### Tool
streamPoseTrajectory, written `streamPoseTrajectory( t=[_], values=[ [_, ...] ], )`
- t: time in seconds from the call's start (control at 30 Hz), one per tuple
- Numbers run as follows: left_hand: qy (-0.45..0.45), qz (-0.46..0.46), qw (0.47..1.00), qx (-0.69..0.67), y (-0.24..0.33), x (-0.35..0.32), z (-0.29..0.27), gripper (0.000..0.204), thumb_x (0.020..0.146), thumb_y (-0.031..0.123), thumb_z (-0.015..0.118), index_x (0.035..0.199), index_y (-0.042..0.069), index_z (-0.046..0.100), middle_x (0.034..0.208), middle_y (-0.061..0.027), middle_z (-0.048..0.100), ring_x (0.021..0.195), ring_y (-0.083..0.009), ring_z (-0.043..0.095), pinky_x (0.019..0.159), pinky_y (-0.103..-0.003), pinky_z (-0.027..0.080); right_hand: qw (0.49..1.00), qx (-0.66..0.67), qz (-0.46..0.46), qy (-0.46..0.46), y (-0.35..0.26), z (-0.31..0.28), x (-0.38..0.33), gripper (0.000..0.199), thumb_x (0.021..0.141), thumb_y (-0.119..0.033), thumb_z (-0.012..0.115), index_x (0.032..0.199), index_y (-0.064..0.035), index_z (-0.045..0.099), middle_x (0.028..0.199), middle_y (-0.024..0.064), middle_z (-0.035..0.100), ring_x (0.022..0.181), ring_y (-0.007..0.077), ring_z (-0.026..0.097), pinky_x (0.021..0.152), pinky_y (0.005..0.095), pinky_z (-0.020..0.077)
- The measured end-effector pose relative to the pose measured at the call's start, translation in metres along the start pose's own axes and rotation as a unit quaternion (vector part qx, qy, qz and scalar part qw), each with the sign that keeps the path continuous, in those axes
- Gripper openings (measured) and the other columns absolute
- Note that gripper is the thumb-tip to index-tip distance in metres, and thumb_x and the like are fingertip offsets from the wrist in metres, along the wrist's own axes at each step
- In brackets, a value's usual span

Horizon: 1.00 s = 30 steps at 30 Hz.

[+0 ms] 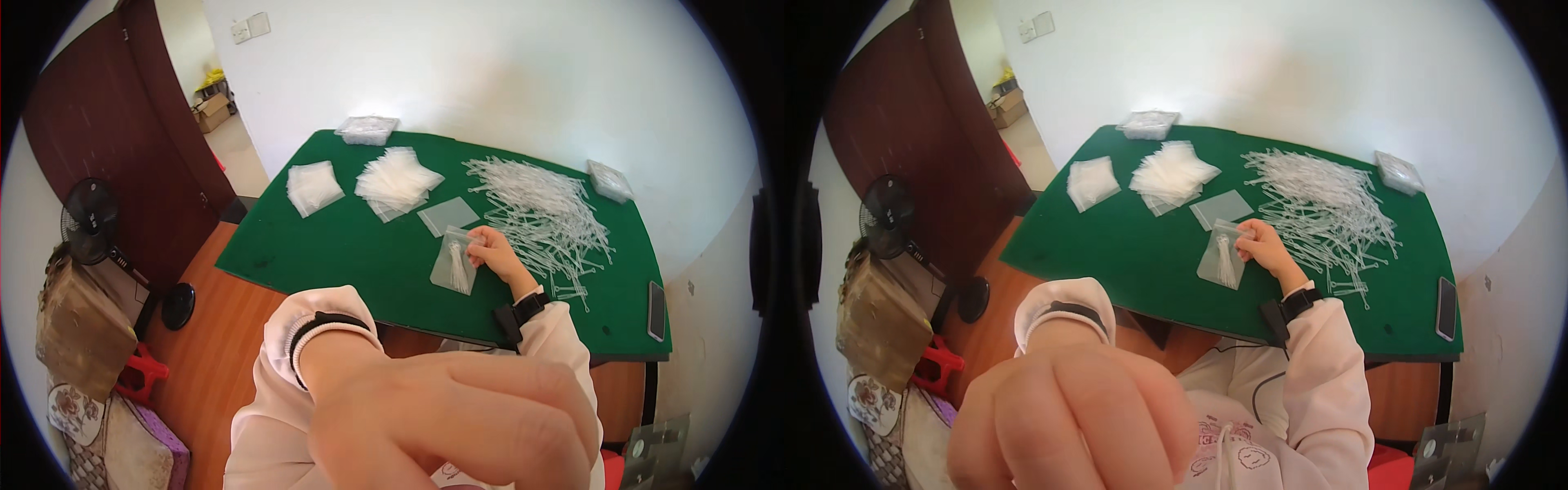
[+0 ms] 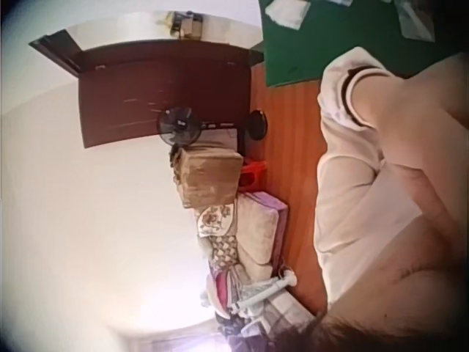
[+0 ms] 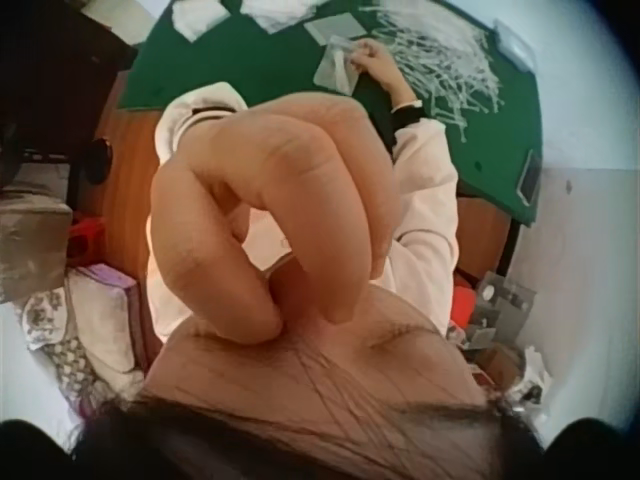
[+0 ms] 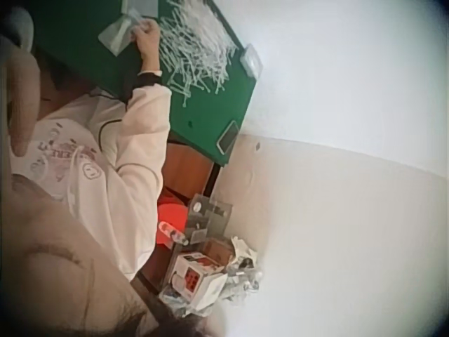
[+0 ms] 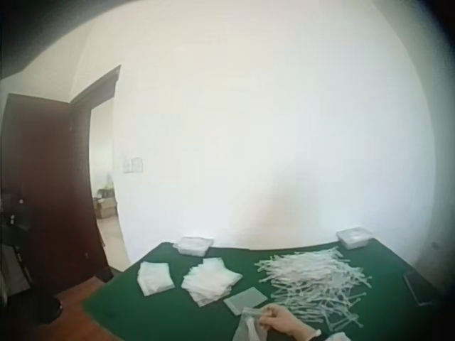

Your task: Manually placing small white plastic strips into transparent plastic bags.

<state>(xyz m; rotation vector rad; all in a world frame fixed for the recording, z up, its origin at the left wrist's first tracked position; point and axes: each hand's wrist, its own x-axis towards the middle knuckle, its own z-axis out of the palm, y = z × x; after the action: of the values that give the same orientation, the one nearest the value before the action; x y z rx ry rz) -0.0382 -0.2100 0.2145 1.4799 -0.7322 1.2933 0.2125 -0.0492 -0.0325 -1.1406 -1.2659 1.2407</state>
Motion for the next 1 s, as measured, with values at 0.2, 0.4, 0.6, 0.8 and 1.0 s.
streamPoseTrajectory(
  t=[0.2,0.4,0.6,0.8,1.0],
  values=[
    [-0.032,0.057,0.998,0.001,0.011,0.008,0.001,0.017,0.066,0.0,0.07,0.066,0.012,0.059,0.082,-0.0098,0.058,0.075,-0.017,0.05,0.057,-0.018,0.043,1.0,0.001,-0.001,0.001,0.003,-0.001,-0.004,0.025,0.079,-0.004,0.058,0.102,-0.0009,0.049,0.074,0.0054,0.058,0.058,0.0109,0.055,0.053,0.0229,0.0462],
    [0.042,0.084,0.994,0.05,0.02,0.001,0.006,0.013,0.069,0.002,0.068,0.073,0.013,0.061,0.085,-0.0096,0.058,0.076,-0.0179,0.05,0.059,-0.02,0.043,1.0,-0.002,-0.012,-0.012,0.002,0.0,-0.001,0.024,0.078,-0.004,0.058,0.1,-0.0018,0.05,0.073,0.0045,0.058,0.057,0.0106,0.054,0.053,0.0229,0.0459],
    [0.112,0.113,0.983,0.091,0.035,-0.001,0.008,0.01,0.071,0.005,0.068,0.073,0.013,0.061,0.087,-0.0083,0.058,0.078,-0.0182,0.05,0.062,-0.022,0.042,1.0,0.002,-0.01,0.003,0.005,-0.001,-0.003,0.023,0.076,-0.003,0.058,0.098,-0.002,0.051,0.071,0.004,0.057,0.056,0.0106,0.054,0.052,0.0228,0.0455],
    [0.023,0.13,0.979,0.155,0.052,0.0,0.003,0.01,0.073,0.007,0.065,0.069,0.013,0.058,0.085,-0.0053,0.059,0.078,-0.0177,0.051,0.063,-0.024,0.041,1.0,-0.021,-0.004,-0.005,0.004,-0.001,-0.003,0.023,0.077,-0.003,0.057,0.1,-0.0035,0.051,0.074,0.0037,0.058,0.058,0.01,0.055,0.054,0.0218,0.0456],
    [0.048,0.135,0.972,0.187,0.054,-0.002,0.004,0.01,0.074,0.007,0.064,0.068,0.013,0.058,0.084,-0.0037,0.059,0.077,-0.0173,0.052,0.062,-0.025,0.041,0.999,-0.038,-0.011,-0.004,0.004,0.0,0.002,0.023,0.077,-0.002,0.056,0.099,-0.0028,0.051,0.073,0.0038,0.058,0.058,0.0099,0.055,0.053,0.0213,0.0454]
  ],
)
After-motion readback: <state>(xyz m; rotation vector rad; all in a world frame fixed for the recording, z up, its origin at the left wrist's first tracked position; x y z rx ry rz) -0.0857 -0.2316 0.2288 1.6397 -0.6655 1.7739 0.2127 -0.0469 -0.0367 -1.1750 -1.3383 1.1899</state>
